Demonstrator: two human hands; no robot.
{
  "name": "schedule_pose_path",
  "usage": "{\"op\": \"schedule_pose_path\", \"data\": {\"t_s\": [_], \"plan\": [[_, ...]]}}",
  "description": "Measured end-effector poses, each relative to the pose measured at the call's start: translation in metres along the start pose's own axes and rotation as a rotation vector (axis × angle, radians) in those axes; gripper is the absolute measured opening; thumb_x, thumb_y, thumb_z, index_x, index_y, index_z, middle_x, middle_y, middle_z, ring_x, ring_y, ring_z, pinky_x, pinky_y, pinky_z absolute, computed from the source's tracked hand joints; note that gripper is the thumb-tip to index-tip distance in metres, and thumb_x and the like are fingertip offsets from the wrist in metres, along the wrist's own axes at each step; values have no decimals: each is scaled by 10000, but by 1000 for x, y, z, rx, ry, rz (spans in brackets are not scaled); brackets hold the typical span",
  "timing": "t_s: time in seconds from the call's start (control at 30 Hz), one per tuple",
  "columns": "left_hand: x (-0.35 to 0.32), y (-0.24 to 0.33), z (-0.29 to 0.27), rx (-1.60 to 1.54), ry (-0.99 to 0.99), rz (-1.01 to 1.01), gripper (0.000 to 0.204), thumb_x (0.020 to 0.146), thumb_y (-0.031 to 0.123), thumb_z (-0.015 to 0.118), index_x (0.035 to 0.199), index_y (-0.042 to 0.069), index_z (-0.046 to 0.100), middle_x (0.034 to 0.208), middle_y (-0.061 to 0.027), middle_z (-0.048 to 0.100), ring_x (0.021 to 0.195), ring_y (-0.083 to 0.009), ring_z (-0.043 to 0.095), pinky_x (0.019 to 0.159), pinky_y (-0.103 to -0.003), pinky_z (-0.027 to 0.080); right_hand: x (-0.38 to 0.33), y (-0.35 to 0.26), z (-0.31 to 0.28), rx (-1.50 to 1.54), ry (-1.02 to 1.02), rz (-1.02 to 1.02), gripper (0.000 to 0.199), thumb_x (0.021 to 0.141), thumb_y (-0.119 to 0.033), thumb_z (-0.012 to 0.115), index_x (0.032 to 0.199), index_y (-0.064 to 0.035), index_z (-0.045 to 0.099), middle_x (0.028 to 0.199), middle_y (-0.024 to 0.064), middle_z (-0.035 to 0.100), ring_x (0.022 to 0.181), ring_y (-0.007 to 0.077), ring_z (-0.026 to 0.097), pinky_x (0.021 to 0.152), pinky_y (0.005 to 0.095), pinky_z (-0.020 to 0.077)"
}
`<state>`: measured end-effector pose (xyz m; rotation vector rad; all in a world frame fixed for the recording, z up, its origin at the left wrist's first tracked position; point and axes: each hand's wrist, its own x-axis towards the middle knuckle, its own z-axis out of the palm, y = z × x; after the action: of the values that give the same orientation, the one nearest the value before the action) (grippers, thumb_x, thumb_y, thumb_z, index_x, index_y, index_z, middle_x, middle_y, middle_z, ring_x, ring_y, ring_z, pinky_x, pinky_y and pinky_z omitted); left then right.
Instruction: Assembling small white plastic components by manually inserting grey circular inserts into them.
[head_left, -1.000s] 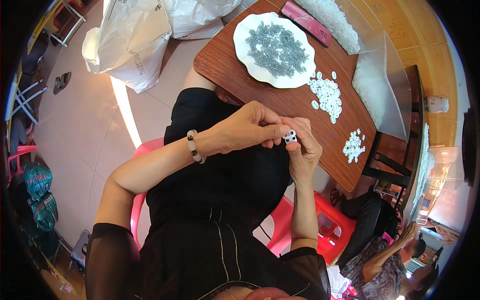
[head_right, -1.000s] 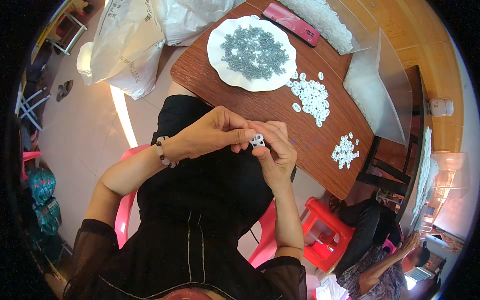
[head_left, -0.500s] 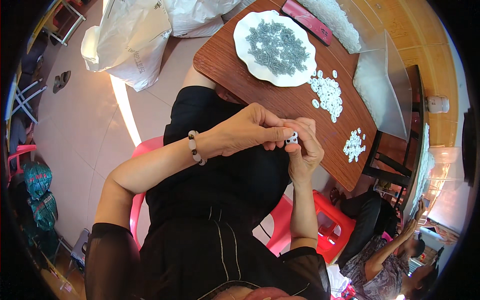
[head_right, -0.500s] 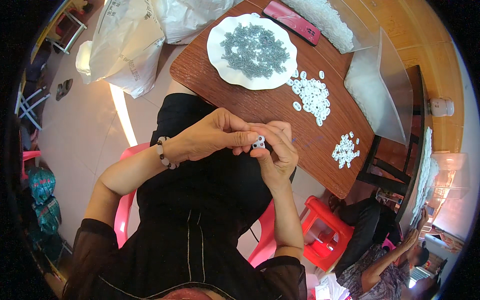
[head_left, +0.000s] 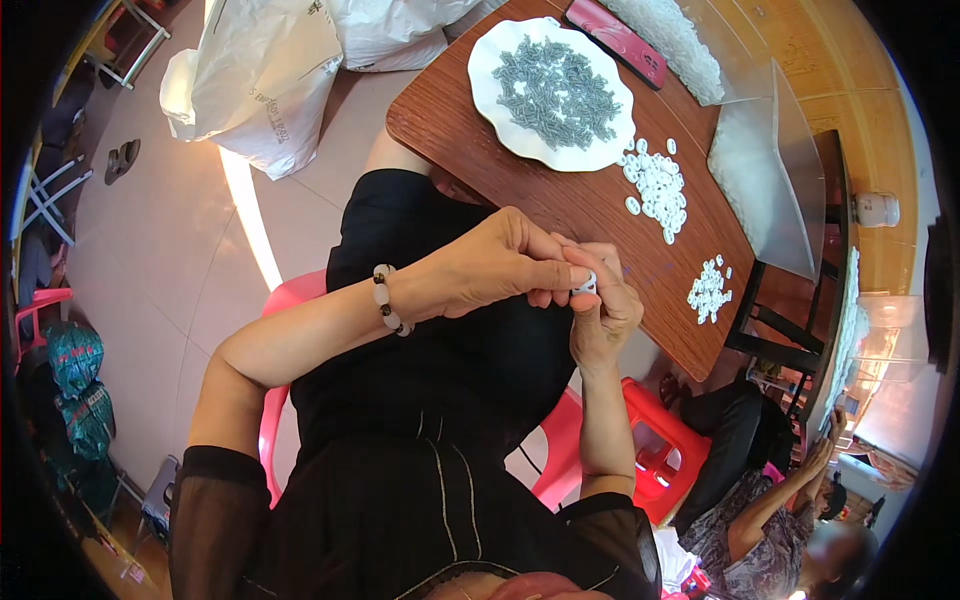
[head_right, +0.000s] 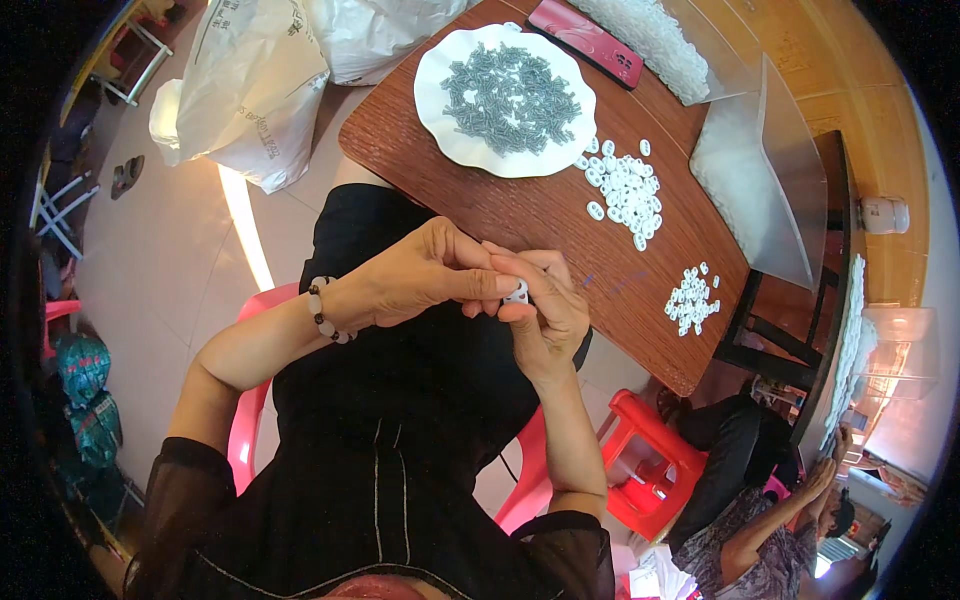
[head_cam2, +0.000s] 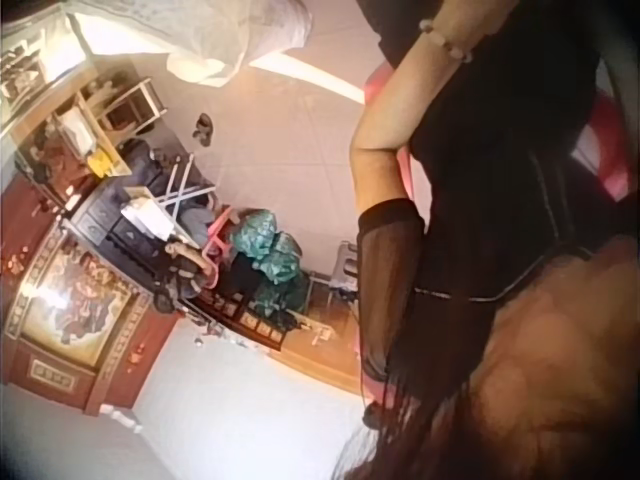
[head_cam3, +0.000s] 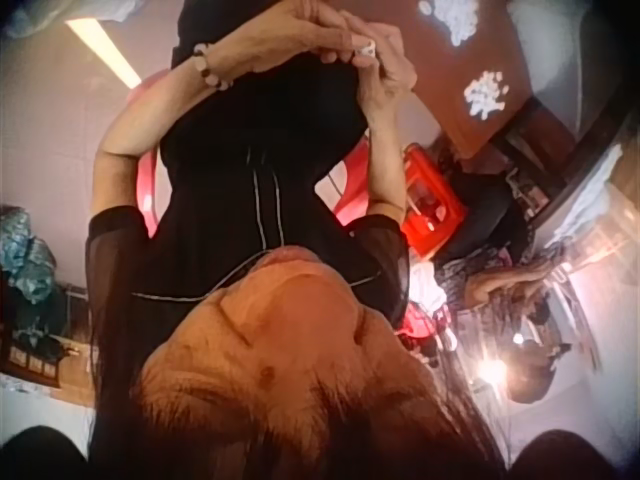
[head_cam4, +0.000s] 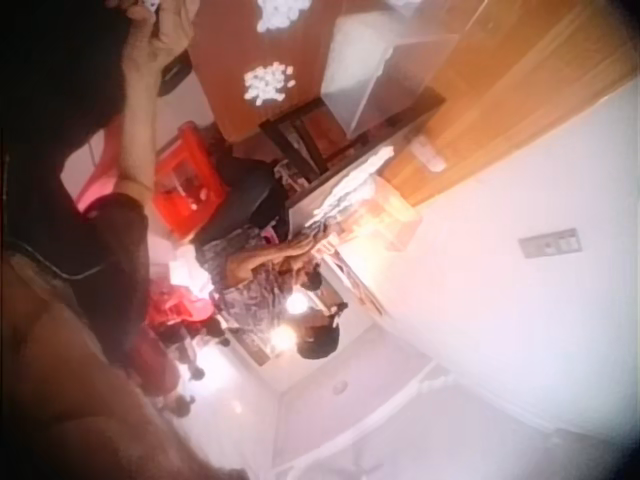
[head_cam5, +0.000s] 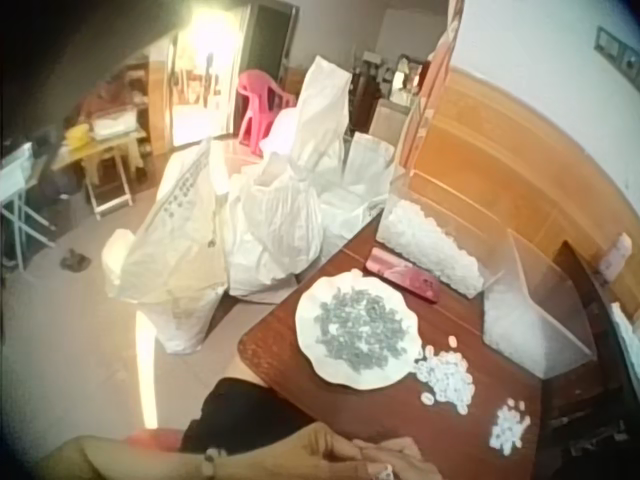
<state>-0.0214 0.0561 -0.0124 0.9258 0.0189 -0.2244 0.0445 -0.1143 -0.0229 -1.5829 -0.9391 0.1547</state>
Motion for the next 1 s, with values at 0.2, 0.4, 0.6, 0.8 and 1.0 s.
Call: {"op": "schedule_pose_path", "data": {"t_s": [0.2,0.4,0.6,0.8,1.0], "plan": [[-1,0,1,-77,2,-53,196,866,179,720,799,-5,731,746,-51,630,642,-76,547,582,-200,424,0,1,0,20,9,-16,518,867,-438,649,1064,39,684,1032,156,703,877,196,575,762,291,479],[-2,-2,6,-183,31,-92,173,854,159,725,805,-7,731,755,-51,627,652,-80,548,589,-205,422,-3,5,-1,29,24,-42,489,865,-409,664,1055,41,688,985,164,701,877,202,590,759,296,488],[-5,2,10,-152,37,-66,183,853,163,729,795,-11,733,726,-56,630,643,-78,549,581,-205,419,-8,5,7,67,94,-40,472,884,-390,650,1051,50,685,925,164,683,887,221,611,771,302,496],[-5,2,11,-149,52,-104,183,861,157,719,793,-12,737,716,-65,638,641,-80,559,579,-204,425,-11,6,12,-12,161,-76,456,895,-384,641,1021,51,690,868,141,672,833,205,595,728,291,488],[-4,5,11,-165,80,-184,186,858,154,720,783,-16,734,695,-59,632,624,-80,553,575,-204,424,-10,2,10,-76,139,-98,459,892,-391,646,1009,51,691,860,121,670,822,184,584,707,278,480]]}}
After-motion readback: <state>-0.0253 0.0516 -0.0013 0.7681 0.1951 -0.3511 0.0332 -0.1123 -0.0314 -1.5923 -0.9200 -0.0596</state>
